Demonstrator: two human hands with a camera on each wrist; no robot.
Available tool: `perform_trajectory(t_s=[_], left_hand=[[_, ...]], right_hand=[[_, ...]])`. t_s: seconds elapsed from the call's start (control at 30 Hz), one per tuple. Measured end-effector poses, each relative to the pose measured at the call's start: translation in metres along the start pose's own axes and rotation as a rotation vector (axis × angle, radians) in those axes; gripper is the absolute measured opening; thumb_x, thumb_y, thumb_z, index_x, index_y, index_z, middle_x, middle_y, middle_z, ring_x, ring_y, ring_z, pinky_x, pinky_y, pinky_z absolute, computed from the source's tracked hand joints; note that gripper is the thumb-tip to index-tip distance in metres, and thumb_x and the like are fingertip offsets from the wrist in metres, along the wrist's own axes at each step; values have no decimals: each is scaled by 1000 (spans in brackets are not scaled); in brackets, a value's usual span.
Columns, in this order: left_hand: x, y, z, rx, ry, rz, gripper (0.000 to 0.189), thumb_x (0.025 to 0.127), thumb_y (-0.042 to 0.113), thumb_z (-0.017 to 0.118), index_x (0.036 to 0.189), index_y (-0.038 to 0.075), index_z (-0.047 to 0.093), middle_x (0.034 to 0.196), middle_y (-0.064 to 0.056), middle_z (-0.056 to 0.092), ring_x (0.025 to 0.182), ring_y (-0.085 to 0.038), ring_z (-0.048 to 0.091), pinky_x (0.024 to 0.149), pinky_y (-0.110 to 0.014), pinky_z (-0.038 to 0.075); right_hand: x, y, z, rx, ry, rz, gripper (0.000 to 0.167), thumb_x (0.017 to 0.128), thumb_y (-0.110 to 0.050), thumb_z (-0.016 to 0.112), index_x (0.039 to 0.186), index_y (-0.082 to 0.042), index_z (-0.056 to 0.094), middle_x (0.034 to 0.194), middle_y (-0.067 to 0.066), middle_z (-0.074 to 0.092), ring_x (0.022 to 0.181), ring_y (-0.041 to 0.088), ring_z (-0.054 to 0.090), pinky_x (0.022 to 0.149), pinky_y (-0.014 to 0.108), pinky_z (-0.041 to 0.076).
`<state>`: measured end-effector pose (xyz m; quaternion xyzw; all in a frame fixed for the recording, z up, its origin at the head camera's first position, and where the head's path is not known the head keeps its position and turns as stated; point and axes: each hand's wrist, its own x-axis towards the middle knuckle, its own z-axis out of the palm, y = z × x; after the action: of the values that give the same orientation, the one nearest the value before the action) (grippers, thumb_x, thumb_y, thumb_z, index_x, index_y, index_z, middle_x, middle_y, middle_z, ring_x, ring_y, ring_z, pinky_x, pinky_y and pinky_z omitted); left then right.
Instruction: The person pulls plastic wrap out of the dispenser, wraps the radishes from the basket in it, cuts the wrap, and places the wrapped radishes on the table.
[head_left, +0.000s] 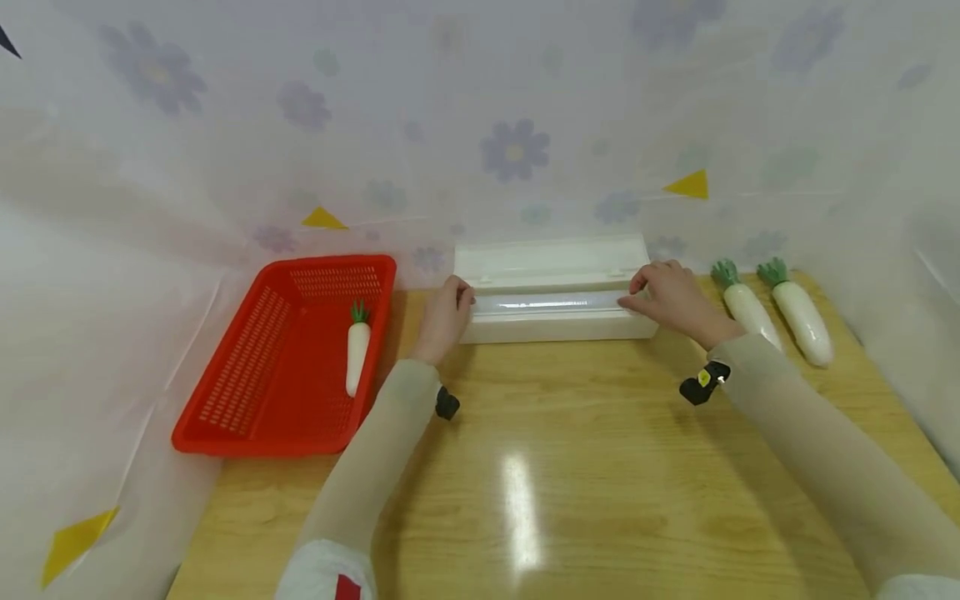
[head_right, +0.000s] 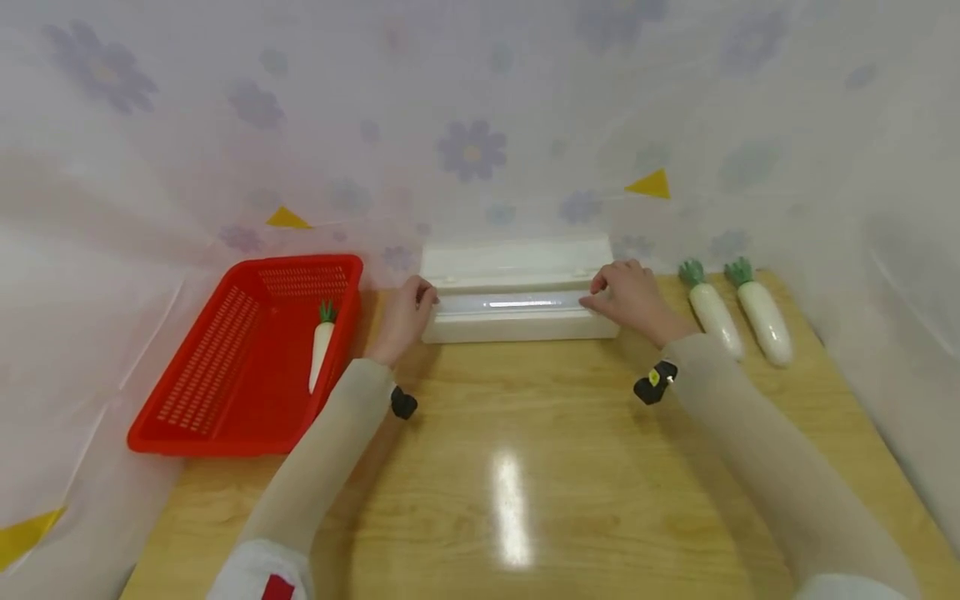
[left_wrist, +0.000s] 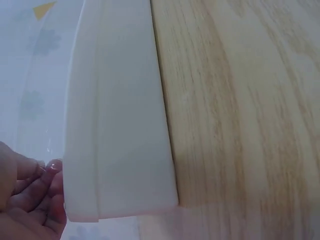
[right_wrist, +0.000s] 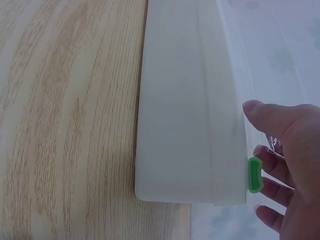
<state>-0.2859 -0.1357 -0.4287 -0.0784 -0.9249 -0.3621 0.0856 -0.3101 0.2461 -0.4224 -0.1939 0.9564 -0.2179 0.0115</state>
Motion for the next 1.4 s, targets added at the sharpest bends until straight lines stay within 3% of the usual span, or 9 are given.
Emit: perform_trajectory(t_s=[0.13,0.27,0.43,0.6,0.83,0.93,1.1,1.27,1.4], left_hand=[[2,3,-5,-51,-71,-18,15,107,15,59,110,0,61,102,-14,68,88,-27,62,81,-39,53],[2,4,-10,-125,-121,-33,14,102,9,66,112,1,60,106,-15,66,98,-28,61,89,-39,54],[3,2,-12,-185,-66,-38,8,102,4,65,108,0,67,105,-16,70,97,-29,63,89,-40,53],[4,0,-15,-183,-5,-61,9,100,9,70,102,1,74,101,-14,74,93,-27,65,85,-40,54],[3,1,-18,-260,19,-84,13,99,10,72,105,-1,76,102,-17,75,93,-30,67,86,-40,55],[3,1,-18,-324,26,-116,14,99,10,72,106,-2,75,104,-18,74,95,-30,67,88,-39,55],[2,0,-20,-437,29,-165,16,99,12,72,108,-2,75,108,-18,73,100,-30,67,93,-40,55],[2,-2,-24,-525,38,-260,19,98,14,74,110,0,76,108,-17,75,101,-28,70,99,-43,54],[6,0,-25,-544,78,-278,21,97,15,76,110,-1,77,107,-16,76,101,-27,70,101,-41,52]], right_hand=[[2,0,-1,1,3,6,31,103,-30,67,106,0,66,113,24,66,121,53,47,104,70,32],[2,0,-1,70,18,28,26,104,-27,65,106,-1,64,112,24,66,120,52,46,104,69,31],[1,0,0,161,61,31,22,104,-24,66,107,-2,62,110,22,66,110,44,53,96,63,39],[2,0,-1,230,68,58,31,104,-28,66,122,-2,65,113,24,69,100,40,62,84,56,48],[0,5,-4,360,62,151,42,104,-39,63,123,-3,71,125,20,67,106,34,60,76,39,48],[-2,7,-4,420,76,200,49,102,-47,65,124,-4,72,123,13,68,107,30,59,77,36,48],[-6,8,-9,495,103,265,57,97,-55,67,124,-6,74,120,5,69,110,26,57,82,37,47],[-6,7,-15,452,97,264,57,97,-55,67,125,-5,74,133,20,65,121,36,55,92,49,47],[-4,8,-22,440,119,236,56,98,-53,68,125,-4,75,139,22,62,135,43,47,105,62,41]])
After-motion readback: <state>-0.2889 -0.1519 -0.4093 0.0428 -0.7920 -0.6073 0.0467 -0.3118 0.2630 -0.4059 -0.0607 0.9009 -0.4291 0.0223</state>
